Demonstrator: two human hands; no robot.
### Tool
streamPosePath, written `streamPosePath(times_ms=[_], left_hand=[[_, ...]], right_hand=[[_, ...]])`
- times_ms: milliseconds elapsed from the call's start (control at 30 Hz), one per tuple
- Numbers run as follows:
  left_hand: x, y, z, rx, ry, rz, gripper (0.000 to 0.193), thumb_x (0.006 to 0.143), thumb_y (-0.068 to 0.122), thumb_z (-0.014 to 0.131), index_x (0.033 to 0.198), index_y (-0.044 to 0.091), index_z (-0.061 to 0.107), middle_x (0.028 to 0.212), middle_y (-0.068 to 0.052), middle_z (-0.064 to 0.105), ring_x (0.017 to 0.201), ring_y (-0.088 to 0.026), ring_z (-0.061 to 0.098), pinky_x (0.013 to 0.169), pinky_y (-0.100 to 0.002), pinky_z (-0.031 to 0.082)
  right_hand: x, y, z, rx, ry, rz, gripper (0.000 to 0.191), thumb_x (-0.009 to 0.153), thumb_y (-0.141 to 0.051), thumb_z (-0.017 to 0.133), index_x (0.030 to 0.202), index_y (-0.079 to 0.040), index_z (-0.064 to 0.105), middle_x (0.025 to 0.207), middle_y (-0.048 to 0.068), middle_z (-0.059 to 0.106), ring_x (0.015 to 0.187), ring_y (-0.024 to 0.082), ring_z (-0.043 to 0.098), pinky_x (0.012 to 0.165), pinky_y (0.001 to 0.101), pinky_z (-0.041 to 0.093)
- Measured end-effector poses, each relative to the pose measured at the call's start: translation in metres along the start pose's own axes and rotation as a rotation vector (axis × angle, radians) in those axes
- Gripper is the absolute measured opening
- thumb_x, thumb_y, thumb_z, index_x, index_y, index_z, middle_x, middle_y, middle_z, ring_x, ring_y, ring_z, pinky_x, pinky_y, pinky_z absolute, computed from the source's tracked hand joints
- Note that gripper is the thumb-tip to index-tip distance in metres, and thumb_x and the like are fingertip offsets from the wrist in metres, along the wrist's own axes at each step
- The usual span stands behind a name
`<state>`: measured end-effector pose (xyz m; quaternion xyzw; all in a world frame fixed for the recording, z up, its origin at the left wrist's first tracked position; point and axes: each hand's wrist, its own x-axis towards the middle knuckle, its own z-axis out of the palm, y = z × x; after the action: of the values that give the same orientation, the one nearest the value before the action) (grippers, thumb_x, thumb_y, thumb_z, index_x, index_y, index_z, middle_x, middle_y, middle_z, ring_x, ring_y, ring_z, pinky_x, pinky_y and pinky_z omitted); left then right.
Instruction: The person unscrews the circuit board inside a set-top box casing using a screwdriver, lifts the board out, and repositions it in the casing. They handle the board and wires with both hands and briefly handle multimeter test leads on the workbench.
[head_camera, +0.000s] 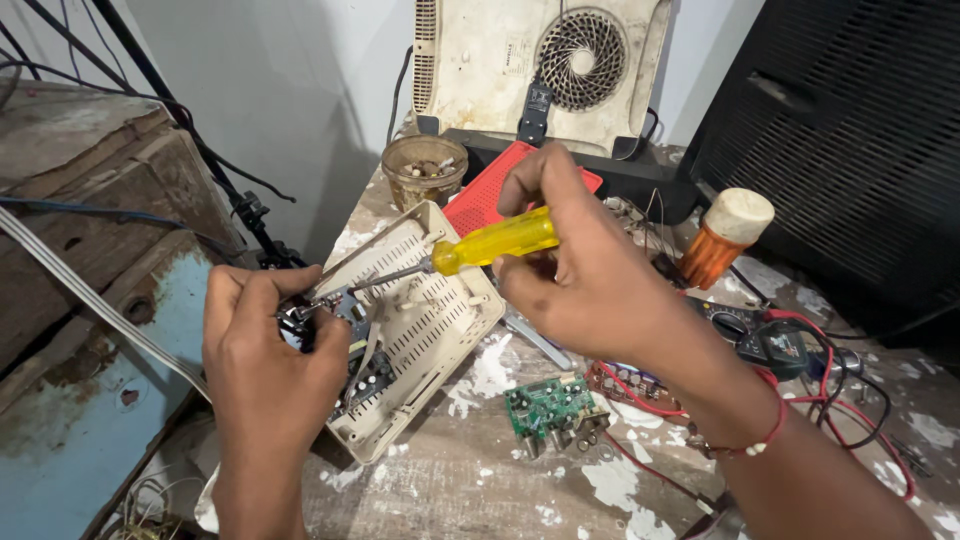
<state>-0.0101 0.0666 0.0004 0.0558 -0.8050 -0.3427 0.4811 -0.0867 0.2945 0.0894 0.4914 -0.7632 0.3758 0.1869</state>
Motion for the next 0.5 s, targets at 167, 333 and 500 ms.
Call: streamPosePath(times_ms=[167, 333, 500], left_hand=[[0.0, -0.001, 0.002, 0.012, 0.013, 0.052, 0.026, 0.08, -0.002, 0.073, 0.105, -0.002, 0.071, 0.102, -0.014, 0.057, 0.091, -0.027, 0.062, 0.08, -0.037, 0.052], [0.0, -0.003, 0.001, 0.014, 0.013, 0.03, 0.027, 0.08, -0.002, 0.074, 0.106, -0.002, 0.071, 0.102, -0.014, 0.057, 0.089, -0.027, 0.062, 0.078, -0.037, 0.052], [-0.001, -0.007, 0.003, 0.038, 0.034, 0.008, 0.026, 0.079, -0.001, 0.075, 0.104, -0.002, 0.072, 0.101, -0.014, 0.057, 0.09, -0.028, 0.063, 0.08, -0.038, 0.052]], right_hand=[[0.005, -0.007, -0.004, -0.47, -0.17, 0.512, 0.054, 0.1, -0.045, 0.057, 0.138, -0.008, 0.045, 0.082, 0.016, 0.073, 0.076, 0.03, 0.074, 0.069, 0.0417, 0.054], [0.003, 0.0, 0.004, -0.051, 0.019, 0.352, 0.042, 0.099, -0.03, 0.07, 0.124, -0.003, 0.051, 0.099, 0.009, 0.064, 0.085, 0.018, 0.064, 0.064, 0.0357, 0.054], [0.002, 0.025, 0.011, 0.381, 0.209, 0.429, 0.032, 0.09, -0.019, 0.078, 0.112, -0.004, 0.06, 0.096, 0.002, 0.063, 0.085, 0.009, 0.059, 0.072, 0.0272, 0.054]])
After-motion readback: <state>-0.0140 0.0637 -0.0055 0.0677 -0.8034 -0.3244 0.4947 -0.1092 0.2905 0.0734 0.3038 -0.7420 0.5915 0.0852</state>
